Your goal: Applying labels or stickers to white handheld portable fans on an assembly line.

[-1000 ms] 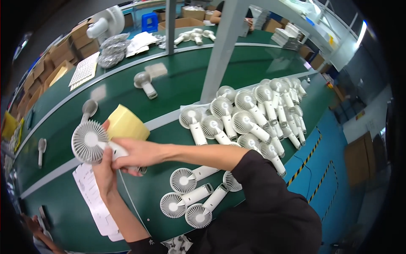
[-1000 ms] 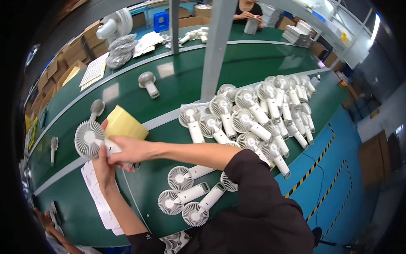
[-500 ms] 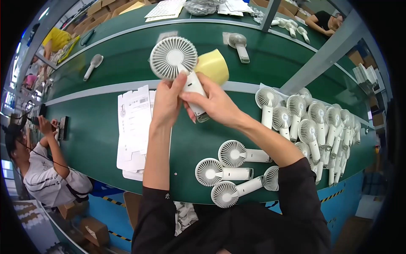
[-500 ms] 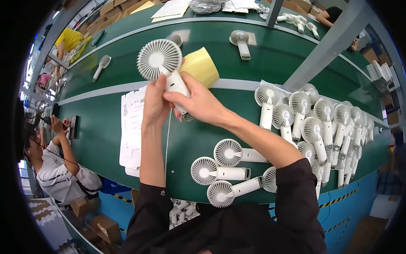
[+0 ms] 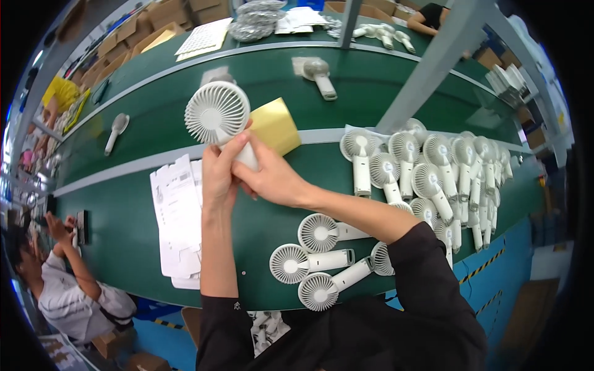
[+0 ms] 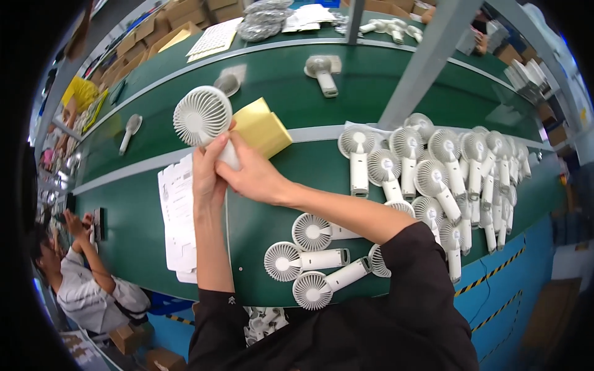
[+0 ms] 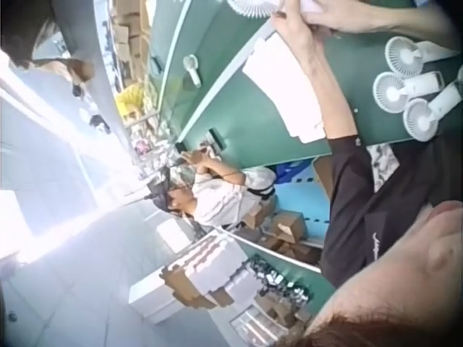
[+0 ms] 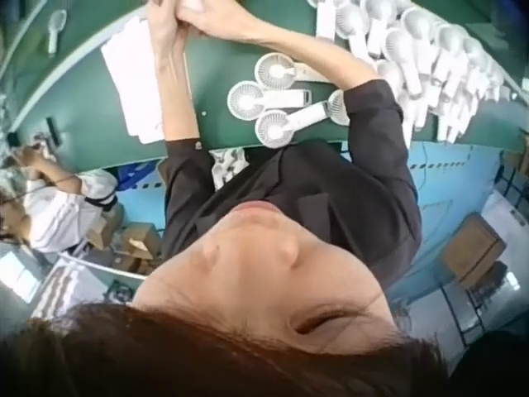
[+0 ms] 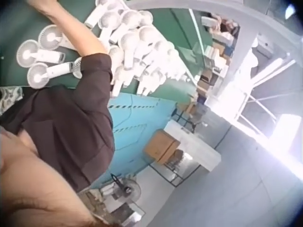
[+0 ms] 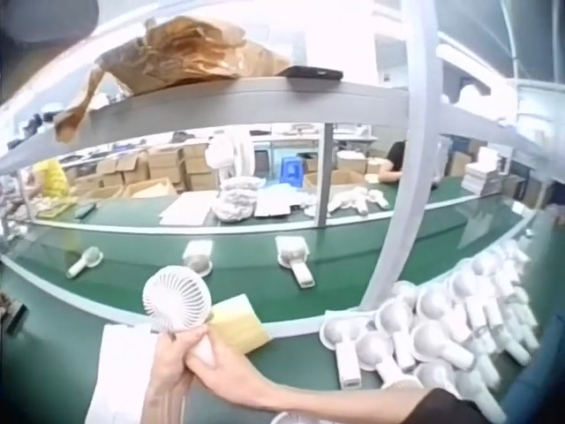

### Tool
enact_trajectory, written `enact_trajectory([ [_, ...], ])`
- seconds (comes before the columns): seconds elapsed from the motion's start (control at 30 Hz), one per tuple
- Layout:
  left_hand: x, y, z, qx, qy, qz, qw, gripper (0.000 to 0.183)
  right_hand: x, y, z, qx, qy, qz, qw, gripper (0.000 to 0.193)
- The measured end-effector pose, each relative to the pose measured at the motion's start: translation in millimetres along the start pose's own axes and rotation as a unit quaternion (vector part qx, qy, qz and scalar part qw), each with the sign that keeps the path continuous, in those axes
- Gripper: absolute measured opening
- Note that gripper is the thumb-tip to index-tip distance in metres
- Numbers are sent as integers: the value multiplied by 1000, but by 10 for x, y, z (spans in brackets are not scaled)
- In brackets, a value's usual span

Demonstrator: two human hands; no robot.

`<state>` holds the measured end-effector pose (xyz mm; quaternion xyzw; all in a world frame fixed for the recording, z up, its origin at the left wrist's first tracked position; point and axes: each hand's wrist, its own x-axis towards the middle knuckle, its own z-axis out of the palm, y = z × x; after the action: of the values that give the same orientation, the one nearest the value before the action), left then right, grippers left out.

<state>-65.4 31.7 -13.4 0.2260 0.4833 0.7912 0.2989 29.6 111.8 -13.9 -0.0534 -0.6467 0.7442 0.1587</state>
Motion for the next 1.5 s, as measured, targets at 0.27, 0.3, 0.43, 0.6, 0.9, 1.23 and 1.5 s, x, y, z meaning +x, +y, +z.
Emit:
enact_trajectory([
  [0.27, 136, -296, -402, 5, -16, -63, 998, 50, -25, -42, -232, 80, -24, 56, 995, 34],
  [0.3, 112, -243, -480, -2, -69, -69, 995, 59, 2, -14, -248, 90, -62, 76, 991, 32],
  [0.43, 28, 121, -277, 80, -137, -65, 985, 70, 50, -95, -236, 128, -172, 67, 974, 17],
  [0.6, 36, 61, -427, 135, -127, -20, 982, 63, 108, -39, -237, 165, -215, 158, 950, 15],
  [0.9, 49, -124, -341, -22, -54, -51, 997, 44, -31, -244, -29, 27, -65, 26, 997, 24],
  [1.23, 43, 127, -22, -48, -74, 0, 996, 36, -32, -271, 140, -10, 28, -10, 1000, 37],
  [1.5, -41, 138, -150, -77, -56, -6, 995, 38, -36, -223, 259, -27, 25, -13, 999, 34],
])
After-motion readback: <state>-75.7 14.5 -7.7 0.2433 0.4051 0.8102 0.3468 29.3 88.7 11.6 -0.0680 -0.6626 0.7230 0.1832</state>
